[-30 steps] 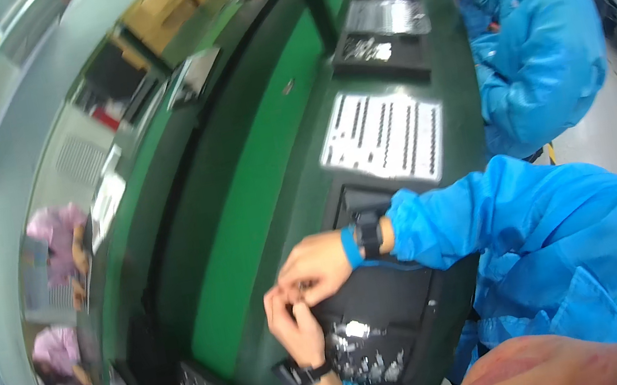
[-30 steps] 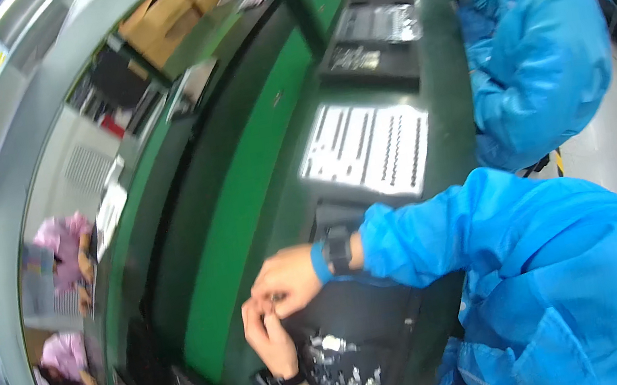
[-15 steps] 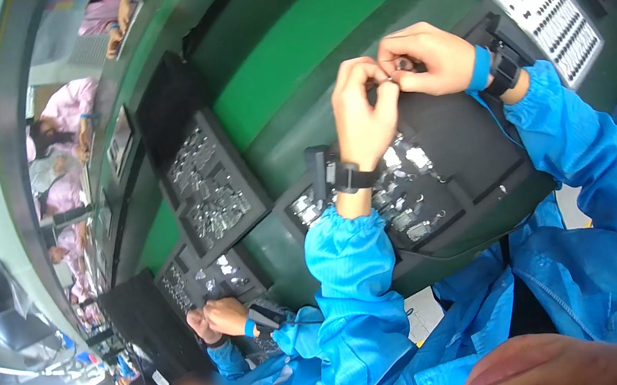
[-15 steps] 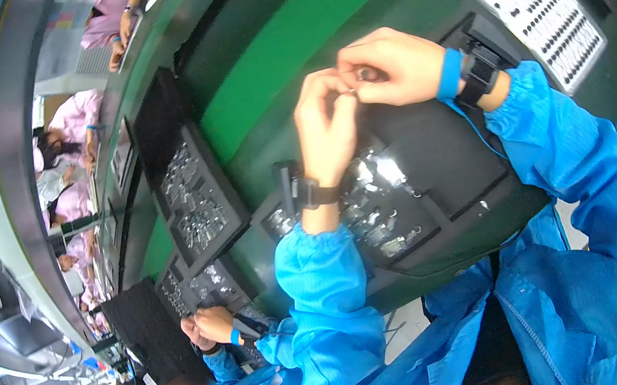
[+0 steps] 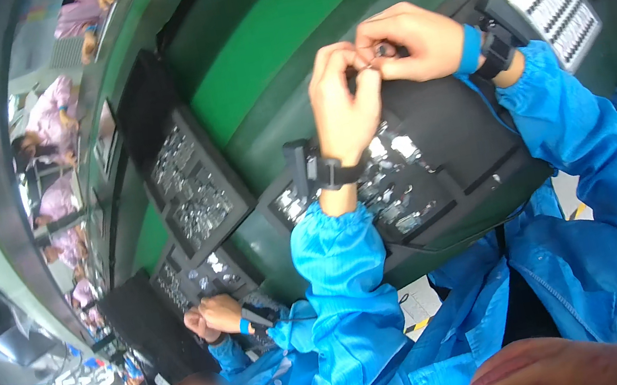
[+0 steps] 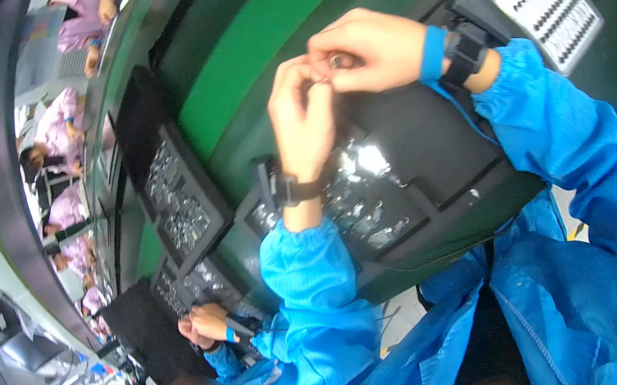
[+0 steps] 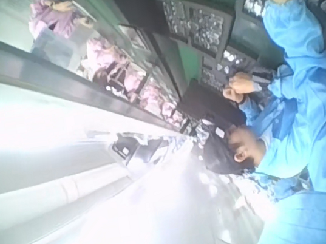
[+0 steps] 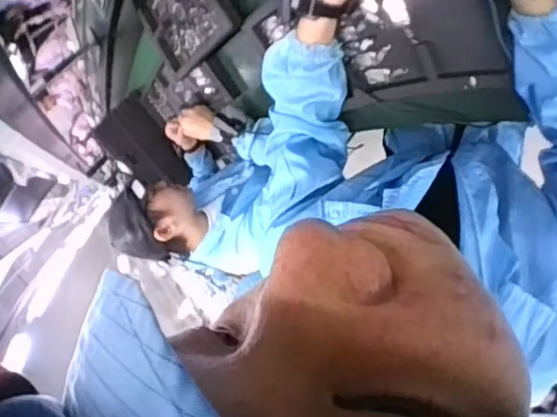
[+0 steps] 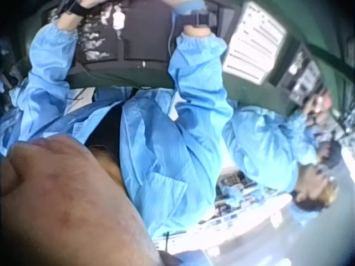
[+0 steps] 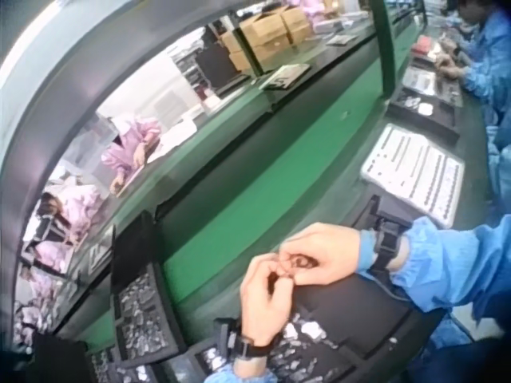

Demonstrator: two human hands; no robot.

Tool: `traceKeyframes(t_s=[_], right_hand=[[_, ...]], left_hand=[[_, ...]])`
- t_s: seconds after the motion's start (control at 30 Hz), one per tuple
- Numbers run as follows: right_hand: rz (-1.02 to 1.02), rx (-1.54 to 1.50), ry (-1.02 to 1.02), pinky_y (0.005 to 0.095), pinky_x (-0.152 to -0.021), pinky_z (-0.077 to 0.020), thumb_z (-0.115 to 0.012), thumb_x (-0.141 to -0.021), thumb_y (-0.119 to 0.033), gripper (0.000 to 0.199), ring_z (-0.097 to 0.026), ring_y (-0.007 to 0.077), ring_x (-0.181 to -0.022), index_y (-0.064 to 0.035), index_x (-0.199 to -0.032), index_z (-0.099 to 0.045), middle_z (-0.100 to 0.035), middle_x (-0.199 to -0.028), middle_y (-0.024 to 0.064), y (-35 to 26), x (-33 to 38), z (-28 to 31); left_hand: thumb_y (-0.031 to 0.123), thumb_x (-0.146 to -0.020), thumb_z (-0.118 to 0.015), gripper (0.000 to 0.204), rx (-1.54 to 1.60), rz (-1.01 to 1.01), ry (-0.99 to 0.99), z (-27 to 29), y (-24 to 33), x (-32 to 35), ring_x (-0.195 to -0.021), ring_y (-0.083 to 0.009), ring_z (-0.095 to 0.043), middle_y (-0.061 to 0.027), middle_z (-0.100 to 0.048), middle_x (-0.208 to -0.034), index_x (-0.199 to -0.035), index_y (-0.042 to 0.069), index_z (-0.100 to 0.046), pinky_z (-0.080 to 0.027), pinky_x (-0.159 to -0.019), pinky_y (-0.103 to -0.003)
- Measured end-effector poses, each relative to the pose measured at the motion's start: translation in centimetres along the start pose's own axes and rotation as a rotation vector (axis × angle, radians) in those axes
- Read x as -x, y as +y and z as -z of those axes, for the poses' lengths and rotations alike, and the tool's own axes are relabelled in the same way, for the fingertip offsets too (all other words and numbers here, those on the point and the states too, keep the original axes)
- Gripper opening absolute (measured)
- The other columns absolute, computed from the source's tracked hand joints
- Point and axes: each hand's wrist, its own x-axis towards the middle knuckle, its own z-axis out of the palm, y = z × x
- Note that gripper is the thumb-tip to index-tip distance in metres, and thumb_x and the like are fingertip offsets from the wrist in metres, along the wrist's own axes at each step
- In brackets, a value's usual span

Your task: Assembling small mechanical components at a factory workstation.

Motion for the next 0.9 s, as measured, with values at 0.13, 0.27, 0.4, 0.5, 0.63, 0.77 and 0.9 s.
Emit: traceKeyframes(t_s=[0.13,0.27,0.4,0.5,0.63,0.77,0.9], right_hand=[[0.072,-0.007,-0.023,0.0322,-0.061,-0.0507,-0.065,-0.081,-0.012,0.011,-0.063,0.0221,-0.068,-0.0027,-0.087,-0.061,-0.063,-0.079,0.0083,1.0,0.0,-0.7],[-0.008,-0.014,0.000,0.0338,-0.057,-0.0457,-0.062,-0.078,-0.009,0.009,-0.056,0.0211,-0.062,-0.0024,-0.083,-0.058,-0.058,-0.072,0.0083,0.4,0.4,-0.7],[-0.014,-0.025,0.032,0.0335,-0.057,-0.0456,-0.062,-0.078,-0.009,0.009,-0.056,0.0207,-0.061,-0.0019,-0.082,-0.058,-0.056,-0.071,0.0082,0.5,0.4,-0.3],[-0.023,-0.056,0.033,0.0330,-0.056,-0.0453,-0.062,-0.079,-0.009,0.009,-0.055,0.0200,-0.061,-0.0018,-0.083,-0.058,-0.056,-0.071,0.0083,0.6,0.5,-0.1],[-0.001,-0.054,0.040,0.0324,-0.055,-0.0450,-0.062,-0.080,-0.009,0.009,-0.055,0.0189,-0.060,-0.0015,-0.084,-0.058,-0.056,-0.070,0.0079,0.8,0.3,-0.1],[-0.036,-0.014,0.035,0.0327,-0.055,-0.0452,-0.062,-0.079,-0.009,0.009,-0.055,0.0189,-0.060,-0.0018,-0.084,-0.059,-0.056,-0.070,0.0079,0.9,0.1,-0.2],[-0.034,-0.021,0.034,0.0327,-0.055,-0.0454,-0.063,-0.079,-0.009,0.010,-0.056,0.0189,-0.061,-0.0016,-0.084,-0.059,-0.057,-0.071,0.0081,0.8,0.1,-0.2]], left_hand=[[0.007,-0.082,-0.061,0.010,-0.029,-0.009,-0.049,0.5,-0.7,0.4,-0.090,-0.0301,-0.062,-0.0169,-0.061,-0.100,-0.085,-0.001,-0.058,-0.051,-0.080,-0.038],[0.006,-0.082,-0.059,0.007,-0.002,0.088,-0.045,0.5,-0.1,0.6,-0.089,-0.0265,-0.062,-0.0145,-0.061,-0.102,-0.083,-0.001,-0.058,-0.051,-0.080,-0.037],[0.003,-0.082,-0.060,0.005,0.031,0.081,-0.035,0.5,0.3,0.5,-0.089,-0.0244,-0.062,-0.0137,-0.061,-0.102,-0.084,-0.001,-0.058,-0.051,-0.078,-0.035],[0.000,-0.082,-0.060,0.005,0.061,0.064,-0.031,0.1,0.4,0.3,-0.089,-0.0223,-0.063,-0.0127,-0.060,-0.103,-0.086,-0.001,-0.057,-0.053,-0.079,-0.033],[0.001,-0.091,-0.056,0.002,0.073,0.148,-0.035,0.1,0.6,0.3,-0.098,-0.0183,-0.059,-0.0107,-0.063,-0.107,-0.091,0.000,-0.057,-0.047,-0.087,-0.032],[0.001,-0.091,-0.056,0.001,0.050,0.117,-0.040,0.2,0.7,0.2,-0.098,-0.0179,-0.058,-0.0101,-0.063,-0.108,-0.091,0.000,-0.057,-0.047,-0.087,-0.031],[0.001,-0.092,-0.056,0.002,0.072,0.129,-0.035,0.3,0.8,0.4,-0.097,-0.0177,-0.058,-0.0096,-0.063,-0.107,-0.091,0.000,-0.057,-0.047,-0.087,-0.031]])
